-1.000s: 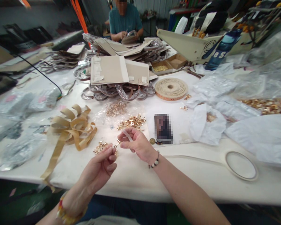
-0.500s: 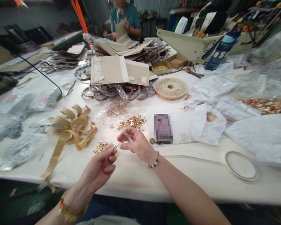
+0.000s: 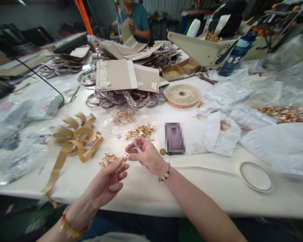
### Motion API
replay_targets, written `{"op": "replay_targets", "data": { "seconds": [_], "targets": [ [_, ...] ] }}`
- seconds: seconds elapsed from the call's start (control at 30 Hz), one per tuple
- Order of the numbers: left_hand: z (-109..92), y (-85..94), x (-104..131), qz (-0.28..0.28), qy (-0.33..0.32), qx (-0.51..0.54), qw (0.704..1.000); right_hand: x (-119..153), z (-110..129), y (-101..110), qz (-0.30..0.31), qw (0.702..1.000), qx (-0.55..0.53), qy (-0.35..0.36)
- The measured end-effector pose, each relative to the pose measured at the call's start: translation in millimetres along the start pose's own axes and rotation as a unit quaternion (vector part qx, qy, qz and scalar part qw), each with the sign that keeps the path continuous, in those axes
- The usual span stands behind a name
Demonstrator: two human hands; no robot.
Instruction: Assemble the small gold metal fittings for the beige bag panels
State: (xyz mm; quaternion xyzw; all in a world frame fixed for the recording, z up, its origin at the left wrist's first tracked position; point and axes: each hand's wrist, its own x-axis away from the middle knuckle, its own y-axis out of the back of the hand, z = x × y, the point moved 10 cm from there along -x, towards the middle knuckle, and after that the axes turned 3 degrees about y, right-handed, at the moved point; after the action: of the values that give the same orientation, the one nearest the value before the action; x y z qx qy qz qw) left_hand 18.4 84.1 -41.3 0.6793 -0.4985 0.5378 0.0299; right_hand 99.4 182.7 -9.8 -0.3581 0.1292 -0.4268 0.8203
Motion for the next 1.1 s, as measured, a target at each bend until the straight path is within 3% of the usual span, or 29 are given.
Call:
{"op": "replay_targets", "data": {
  "seconds": [0.2, 0.33, 0.4, 0.5, 0.6, 0.67, 0.9, 1.1],
  "targets": [
    [-20.8, -2.7, 2.7, 0.011, -0.132, -0.059, 0.989, -1.3, -5.5, 0.3, 0.002, 1.0, -0.014, -0.015],
    [-49.0, 9.6, 13.1, -0.034, -0.304, -0.113, 0.945, -2.2, -4.7, 5.6, -0.022, 1.0, 0.001, -0.014],
    [-66.8, 14.3, 26.6, -0.071, -0.41, -0.184, 0.891, -2.6, -3.8, 8.6, -0.037, 0.999, 0.009, -0.014],
    [-85.1, 3.1, 50.4, -0.098, -0.539, -0.334, 0.767, -3.1, -4.1, 11.8, -0.05, 0.998, 0.027, -0.02],
    [-89.6, -16.7, 66.0, -0.095, -0.609, -0.453, 0.644, -3.7, -5.0, 13.8, -0.056, 0.997, 0.043, -0.025],
    [-90.5, -23.9, 71.0, -0.095, -0.631, -0.486, 0.598, -4.1, -4.5, 15.2, -0.06, 0.997, 0.05, -0.022],
    [-89.7, -29.6, 79.9, -0.104, -0.668, -0.498, 0.543, -5.0, -4.9, 17.5, -0.062, 0.995, 0.071, -0.021],
    [-88.8, -32.6, 80.8, -0.103, -0.671, -0.505, 0.533, -4.4, -3.7, 16.6, -0.063, 0.995, 0.073, -0.019]
  ]
}}
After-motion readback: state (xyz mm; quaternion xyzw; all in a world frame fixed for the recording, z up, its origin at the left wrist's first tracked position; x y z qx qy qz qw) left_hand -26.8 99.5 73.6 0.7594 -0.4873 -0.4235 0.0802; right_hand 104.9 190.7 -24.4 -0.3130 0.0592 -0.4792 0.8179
